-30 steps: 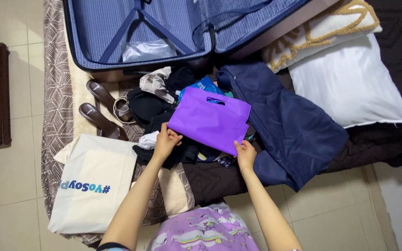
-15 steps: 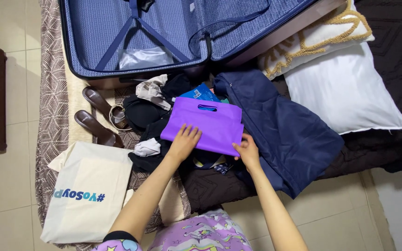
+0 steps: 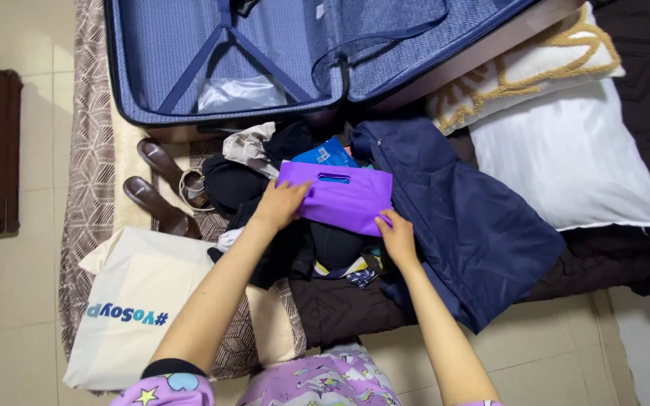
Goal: The person removes items from a suitcase, including a purple pouch and a dark blue shirt, and places them on the bed. They then fold the blue shirt and place it into a drawer.
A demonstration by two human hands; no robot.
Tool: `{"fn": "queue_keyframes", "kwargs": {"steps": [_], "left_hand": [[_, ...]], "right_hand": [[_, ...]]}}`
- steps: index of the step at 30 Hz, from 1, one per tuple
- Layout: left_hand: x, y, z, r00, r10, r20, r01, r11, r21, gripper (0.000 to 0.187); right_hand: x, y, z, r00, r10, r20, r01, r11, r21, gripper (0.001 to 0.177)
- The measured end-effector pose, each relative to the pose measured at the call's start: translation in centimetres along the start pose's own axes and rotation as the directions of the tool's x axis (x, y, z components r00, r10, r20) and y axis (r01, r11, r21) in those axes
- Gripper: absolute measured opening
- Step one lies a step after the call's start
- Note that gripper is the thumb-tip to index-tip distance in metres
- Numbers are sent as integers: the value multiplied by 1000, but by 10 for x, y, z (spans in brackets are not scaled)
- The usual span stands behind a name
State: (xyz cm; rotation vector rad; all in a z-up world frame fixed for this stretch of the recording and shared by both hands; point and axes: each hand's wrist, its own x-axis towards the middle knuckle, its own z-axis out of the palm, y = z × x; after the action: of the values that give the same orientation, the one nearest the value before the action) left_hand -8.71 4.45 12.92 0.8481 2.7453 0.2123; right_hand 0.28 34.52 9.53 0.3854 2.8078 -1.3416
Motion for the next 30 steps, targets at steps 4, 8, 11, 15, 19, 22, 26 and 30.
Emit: {"fn": "queue_keyframes", "kwargs": {"steps": [4, 8, 11, 15, 19, 22, 26, 30], "left_hand": [[5, 6, 54, 957, 219, -190, -144, 928, 342, 91], [28, 11, 96, 957, 223, -185, -144, 920, 365, 61], [42, 17, 98, 989, 100, -110, -72, 969, 234, 50], [63, -4, 123, 996, -77, -40, 67, 977, -202, 44], [51, -29, 106, 998, -38, 48, 55, 894, -444, 44], [31, -25, 73, 983, -23, 180, 119, 828, -548, 54], [-4, 13, 39, 989, -99, 109, 123, 961, -246, 93], [-5, 32, 70, 998, -36, -48, 42, 991, 127, 104]], "right_hand": [[28, 24, 1, 995, -99, 29, 100, 995, -7, 27], [49, 35, -7, 992, 29, 127, -37, 997, 60, 32], [43, 6, -26, 994, 0, 105, 3, 1000, -27, 34], [29, -56, -52, 862, -506, 25, 501, 843, -198, 41], [36, -47, -43, 868, -487, 100, 497, 852, -165, 50], [50, -32, -25, 966, -211, 149, 224, 971, -83, 50], [63, 12, 3, 991, -48, 122, 69, 983, -173, 52], [59, 12, 12, 993, 59, 101, -22, 942, -335, 53]]}}
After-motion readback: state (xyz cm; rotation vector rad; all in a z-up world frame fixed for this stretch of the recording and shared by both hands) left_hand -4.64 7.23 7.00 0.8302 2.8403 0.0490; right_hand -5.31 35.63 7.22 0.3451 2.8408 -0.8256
